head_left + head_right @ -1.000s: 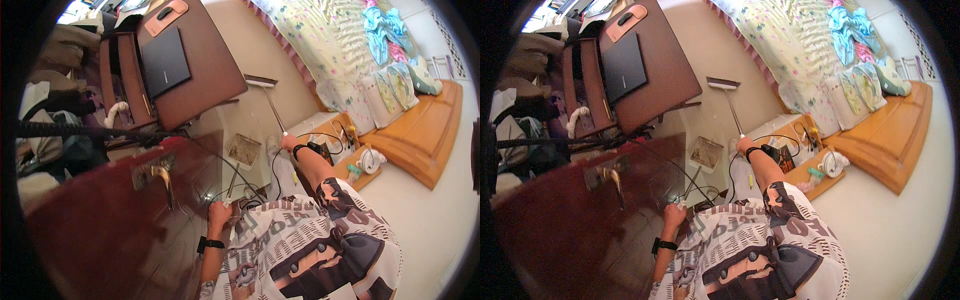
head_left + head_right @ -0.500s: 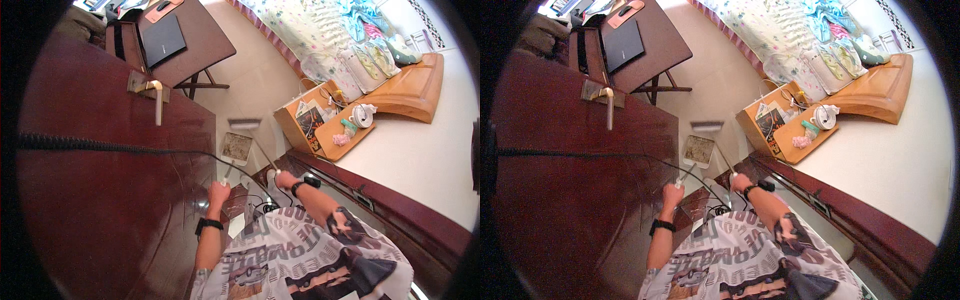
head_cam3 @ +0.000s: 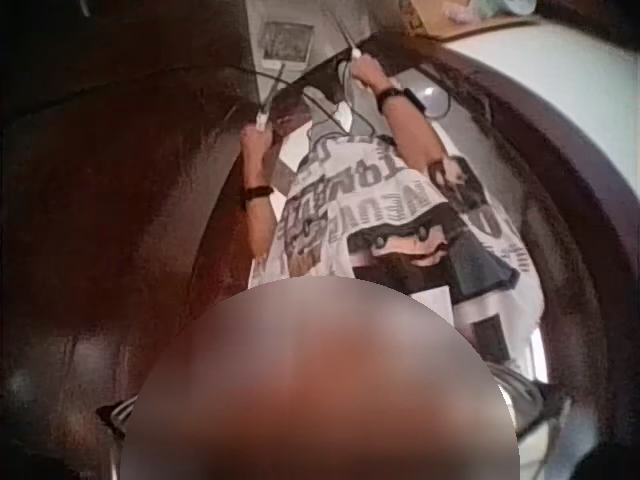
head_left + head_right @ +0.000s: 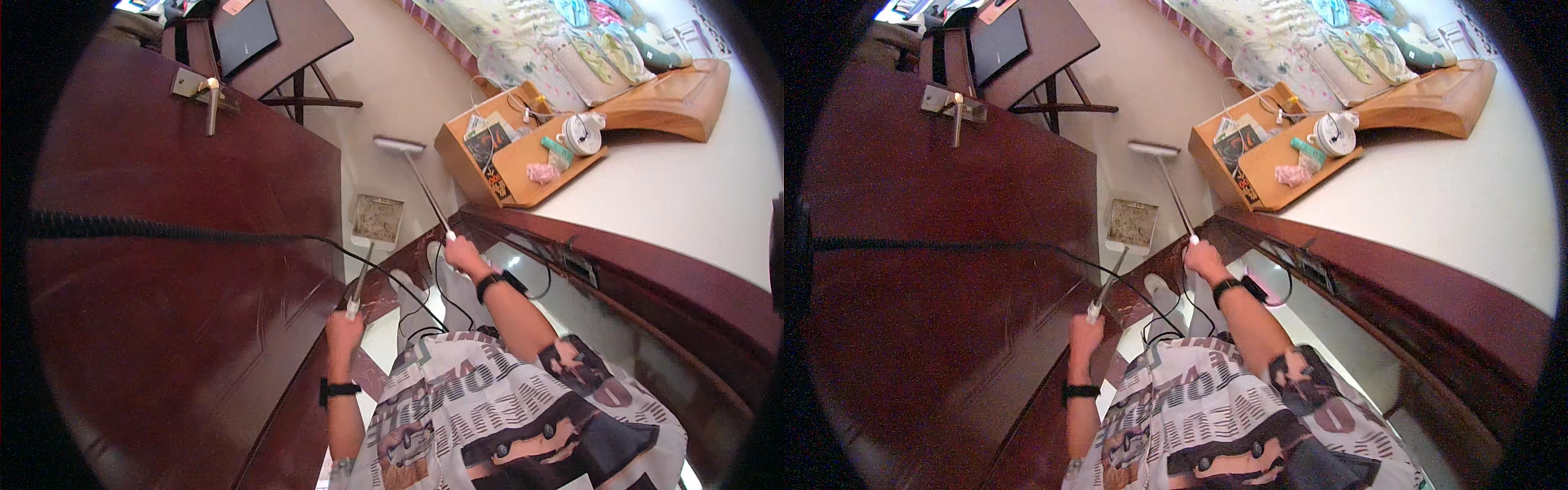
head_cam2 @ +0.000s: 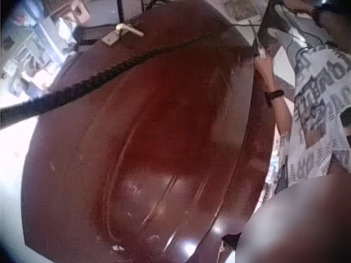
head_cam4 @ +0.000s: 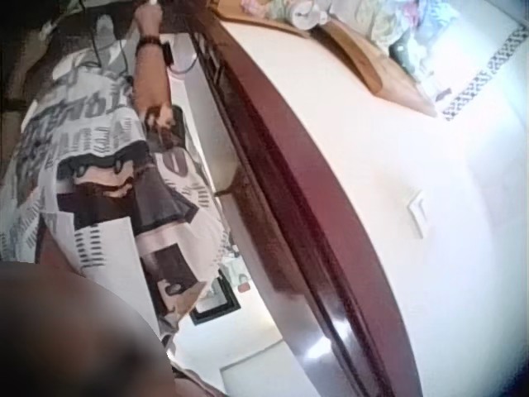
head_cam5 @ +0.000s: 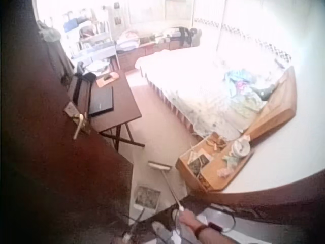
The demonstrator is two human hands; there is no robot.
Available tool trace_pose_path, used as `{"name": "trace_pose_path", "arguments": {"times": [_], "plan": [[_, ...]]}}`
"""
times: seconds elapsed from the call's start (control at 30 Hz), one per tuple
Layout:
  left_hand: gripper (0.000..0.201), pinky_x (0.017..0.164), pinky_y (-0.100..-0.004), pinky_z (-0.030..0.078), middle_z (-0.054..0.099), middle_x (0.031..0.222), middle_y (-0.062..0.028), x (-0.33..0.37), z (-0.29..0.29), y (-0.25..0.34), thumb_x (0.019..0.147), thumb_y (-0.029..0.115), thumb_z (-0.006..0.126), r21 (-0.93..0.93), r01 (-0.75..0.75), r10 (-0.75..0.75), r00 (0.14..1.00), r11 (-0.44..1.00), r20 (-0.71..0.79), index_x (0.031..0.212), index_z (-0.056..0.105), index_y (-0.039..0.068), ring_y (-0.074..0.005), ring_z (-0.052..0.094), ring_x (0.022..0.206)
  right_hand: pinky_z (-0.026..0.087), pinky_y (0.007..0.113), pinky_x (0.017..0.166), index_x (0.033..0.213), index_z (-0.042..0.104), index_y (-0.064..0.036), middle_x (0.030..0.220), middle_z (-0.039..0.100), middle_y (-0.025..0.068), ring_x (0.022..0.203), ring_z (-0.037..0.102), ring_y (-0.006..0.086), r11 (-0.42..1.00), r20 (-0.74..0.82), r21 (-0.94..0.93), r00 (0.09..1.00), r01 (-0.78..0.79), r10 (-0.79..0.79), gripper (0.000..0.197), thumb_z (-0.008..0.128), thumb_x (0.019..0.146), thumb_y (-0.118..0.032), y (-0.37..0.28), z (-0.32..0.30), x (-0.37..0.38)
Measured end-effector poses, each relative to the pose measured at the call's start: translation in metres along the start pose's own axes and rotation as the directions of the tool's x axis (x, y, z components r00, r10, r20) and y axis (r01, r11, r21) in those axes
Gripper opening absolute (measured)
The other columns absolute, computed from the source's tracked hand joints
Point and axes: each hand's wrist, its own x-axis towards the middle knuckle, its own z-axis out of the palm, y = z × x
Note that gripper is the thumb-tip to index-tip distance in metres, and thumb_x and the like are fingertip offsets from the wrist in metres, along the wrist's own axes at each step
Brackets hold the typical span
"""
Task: Sweeping floors across multiple rooms using a broom and dustpan.
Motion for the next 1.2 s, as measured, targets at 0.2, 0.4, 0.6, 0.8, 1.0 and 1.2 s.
{"name": "trace_pose_path", "arguments": {"times": [0.2, 0.4, 0.6, 0.8, 1.0, 1.2], "plan": [[0.034, 0.064, -0.0469, 0.048, 0.060, 0.070, -0.0279, -0.119, 0.074, -0.093, 0.071, 0.027, 0.067, 0.054, 0.196, -0.193, 0.979, 0.979, -0.059, 0.074, 0.065, -0.007, -0.0421, 0.062, 0.070, 0.050, 0.039, 0.082, 0.104, 0.057, 0.0033, 0.108, 0.060, 0.0205, 0.099, 0.060, 0.0308, 0.968, 0.256, 0.190, 0.960, -0.167, 0.115, 0.033, 0.058, 0.078, -0.017, -0.010, 0.051, 0.028], [0.036, 0.065, -0.0432, 0.048, 0.064, 0.075, -0.0234, -0.156, 0.174, -0.201, 0.070, 0.031, 0.067, 0.042, 0.187, -0.178, 0.970, 0.981, -0.168, 0.083, 0.066, -0.002, -0.0382, 0.064, 0.072, 0.050, 0.038, 0.083, 0.096, 0.062, 0.0024, 0.102, 0.062, 0.0195, 0.099, 0.061, 0.0298, 0.987, -0.103, -0.144, 0.991, 0.065, -0.081, 0.028, 0.060, 0.075, -0.016, 0.085, 0.139, -0.010], [0.041, 0.075, -0.0468, 0.047, 0.061, 0.080, -0.0294, -0.174, 0.229, -0.227, 0.071, 0.030, 0.060, 0.016, 0.041, -0.041, 0.999, 0.999, -0.030, 0.078, 0.062, -0.011, -0.0428, 0.060, 0.082, 0.049, 0.045, 0.082, 0.097, 0.064, -0.0017, 0.108, 0.060, 0.0202, 0.100, 0.059, 0.0336, 0.899, 0.143, -0.418, 0.987, 0.127, -0.073, 0.033, 0.063, 0.066, -0.014, 0.279, 0.219, -0.148], [0.038, 0.071, -0.0463, 0.049, 0.060, 0.073, -0.0304, -0.086, 0.215, -0.262, 0.068, 0.027, 0.059, -0.174, 0.044, -0.051, 0.998, 0.984, -0.035, 0.071, 0.063, -0.010, -0.0406, 0.062, 0.077, 0.050, 0.045, 0.066, 0.092, 0.060, 0.0070, 0.081, 0.063, 0.0252, 0.073, 0.064, 0.0364, 0.934, 0.166, -0.281, 0.970, 0.220, -0.179, 0.049, 0.041, 0.088, -0.038, 0.305, 0.232, -0.232], [0.035, 0.071, -0.0477, 0.048, 0.061, 0.075, -0.0279, -0.098, 0.210, -0.285, 0.069, 0.025, 0.060, 0.164, -0.158, 0.155, 0.987, 0.974, 0.031, 0.073, 0.063, -0.009, -0.0403, 0.062, 0.076, 0.050, 0.047, 0.073, 0.092, 0.058, 0.0063, 0.081, 0.063, 0.0250, 0.073, 0.062, 0.0401, 0.986, -0.076, -0.118, 0.988, 0.121, -0.131, 0.045, 0.036, 0.089, -0.033, 0.336, 0.240, -0.212], [0.038, 0.071, -0.0479, 0.048, 0.061, 0.076, -0.0281, -0.151, 0.227, -0.276, 0.073, 0.031, 0.063, 0.304, -0.362, 0.321, 0.930, 0.881, 0.179, 0.076, 0.064, -0.006, -0.0447, 0.060, 0.076, 0.052, 0.041, 0.076, 0.093, 0.061, 0.0036, 0.088, 0.063, 0.0233, 0.084, 0.064, 0.0328, 0.983, 0.162, -0.125, 0.980, 0.137, -0.116, 0.033, 0.045, 0.084, -0.024, 0.356, 0.256, -0.106]]}}
